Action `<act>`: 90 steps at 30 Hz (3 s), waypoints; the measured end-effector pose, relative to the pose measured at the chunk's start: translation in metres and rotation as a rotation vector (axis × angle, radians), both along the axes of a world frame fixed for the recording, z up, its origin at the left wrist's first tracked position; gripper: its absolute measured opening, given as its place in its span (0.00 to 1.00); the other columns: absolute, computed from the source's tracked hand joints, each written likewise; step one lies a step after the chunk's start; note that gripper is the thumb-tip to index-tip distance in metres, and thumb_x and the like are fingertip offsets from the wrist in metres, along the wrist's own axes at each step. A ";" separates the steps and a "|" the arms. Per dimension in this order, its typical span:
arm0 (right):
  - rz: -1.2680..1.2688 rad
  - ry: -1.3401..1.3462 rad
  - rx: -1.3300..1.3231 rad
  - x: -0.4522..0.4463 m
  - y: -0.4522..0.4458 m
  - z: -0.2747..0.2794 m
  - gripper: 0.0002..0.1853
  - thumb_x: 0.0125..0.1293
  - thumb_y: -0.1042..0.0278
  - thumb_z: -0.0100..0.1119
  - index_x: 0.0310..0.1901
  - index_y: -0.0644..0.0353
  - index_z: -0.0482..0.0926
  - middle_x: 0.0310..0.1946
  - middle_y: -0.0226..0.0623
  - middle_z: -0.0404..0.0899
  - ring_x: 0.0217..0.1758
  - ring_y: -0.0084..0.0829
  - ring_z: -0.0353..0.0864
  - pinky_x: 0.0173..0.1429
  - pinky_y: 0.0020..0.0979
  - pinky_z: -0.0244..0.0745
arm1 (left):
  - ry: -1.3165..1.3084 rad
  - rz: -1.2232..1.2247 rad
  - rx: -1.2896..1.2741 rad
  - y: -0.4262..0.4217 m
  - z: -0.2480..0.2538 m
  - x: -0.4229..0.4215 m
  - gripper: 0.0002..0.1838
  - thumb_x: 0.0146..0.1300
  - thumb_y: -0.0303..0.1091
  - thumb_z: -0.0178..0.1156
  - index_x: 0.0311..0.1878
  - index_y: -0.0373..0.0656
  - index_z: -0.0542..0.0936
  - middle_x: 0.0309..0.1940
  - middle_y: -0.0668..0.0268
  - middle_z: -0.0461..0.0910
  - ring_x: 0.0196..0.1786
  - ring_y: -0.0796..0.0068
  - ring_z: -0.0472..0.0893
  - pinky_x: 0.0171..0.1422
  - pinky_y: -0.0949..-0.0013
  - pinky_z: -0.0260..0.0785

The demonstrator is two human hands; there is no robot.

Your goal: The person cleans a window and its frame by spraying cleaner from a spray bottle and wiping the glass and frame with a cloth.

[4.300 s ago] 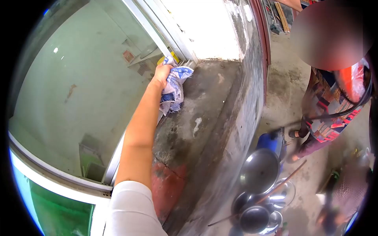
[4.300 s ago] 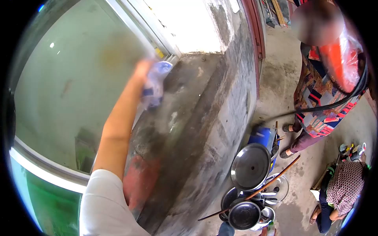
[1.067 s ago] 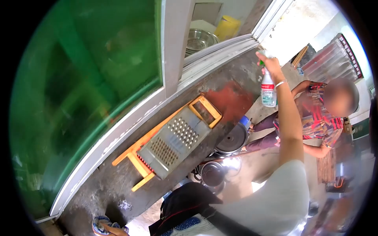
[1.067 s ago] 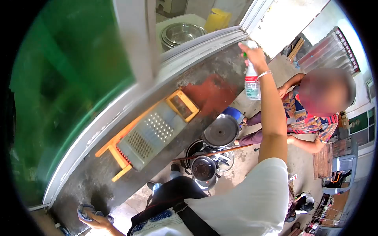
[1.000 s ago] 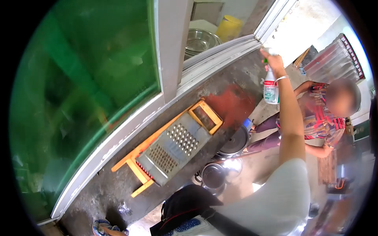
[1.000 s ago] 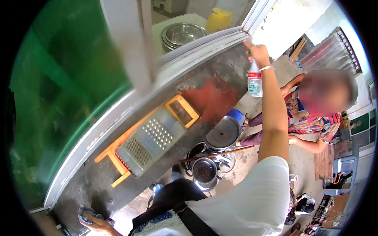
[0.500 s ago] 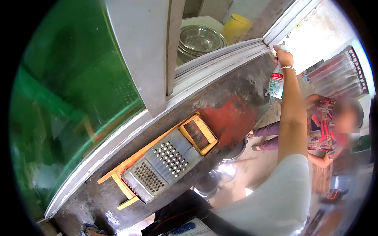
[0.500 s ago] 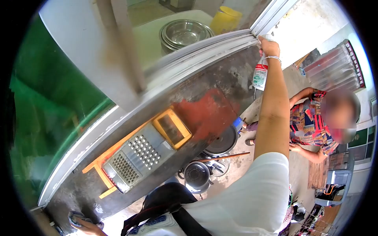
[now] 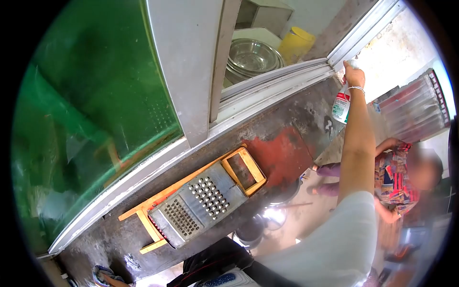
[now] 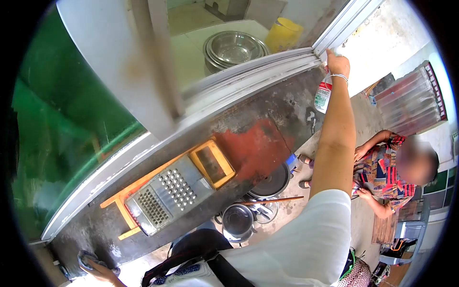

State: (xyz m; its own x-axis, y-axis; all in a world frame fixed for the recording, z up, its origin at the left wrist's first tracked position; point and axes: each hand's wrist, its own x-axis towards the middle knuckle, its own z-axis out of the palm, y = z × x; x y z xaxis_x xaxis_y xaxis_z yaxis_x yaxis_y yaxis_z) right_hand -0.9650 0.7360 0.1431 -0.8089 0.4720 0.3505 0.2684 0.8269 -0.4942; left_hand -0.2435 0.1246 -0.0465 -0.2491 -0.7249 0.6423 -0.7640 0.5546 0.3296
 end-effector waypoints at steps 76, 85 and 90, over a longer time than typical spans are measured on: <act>0.961 0.045 -0.961 0.414 -0.237 -0.018 0.14 0.71 0.58 0.54 0.43 0.62 0.77 0.30 0.32 0.78 0.14 0.17 0.63 0.19 0.21 0.56 | 0.440 -0.109 0.229 -0.185 0.116 0.006 0.33 0.56 0.43 0.63 0.61 0.34 0.69 0.57 0.49 0.71 0.60 0.50 0.72 0.64 0.59 0.64; 0.987 -0.024 -1.070 0.446 -0.245 0.011 0.18 0.66 0.64 0.60 0.53 0.68 0.76 0.31 0.39 0.81 0.16 0.20 0.69 0.18 0.22 0.61 | 0.396 -0.316 -0.031 -0.188 0.126 -0.014 0.32 0.58 0.46 0.70 0.55 0.32 0.71 0.50 0.50 0.74 0.52 0.56 0.73 0.60 0.59 0.65; 0.971 -0.024 -1.073 0.429 -0.240 0.005 0.18 0.65 0.64 0.62 0.52 0.67 0.76 0.31 0.38 0.81 0.21 0.20 0.72 0.18 0.21 0.62 | 0.213 -0.218 -0.049 -0.190 0.142 -0.005 0.32 0.59 0.47 0.68 0.59 0.37 0.70 0.52 0.52 0.75 0.54 0.54 0.74 0.59 0.58 0.65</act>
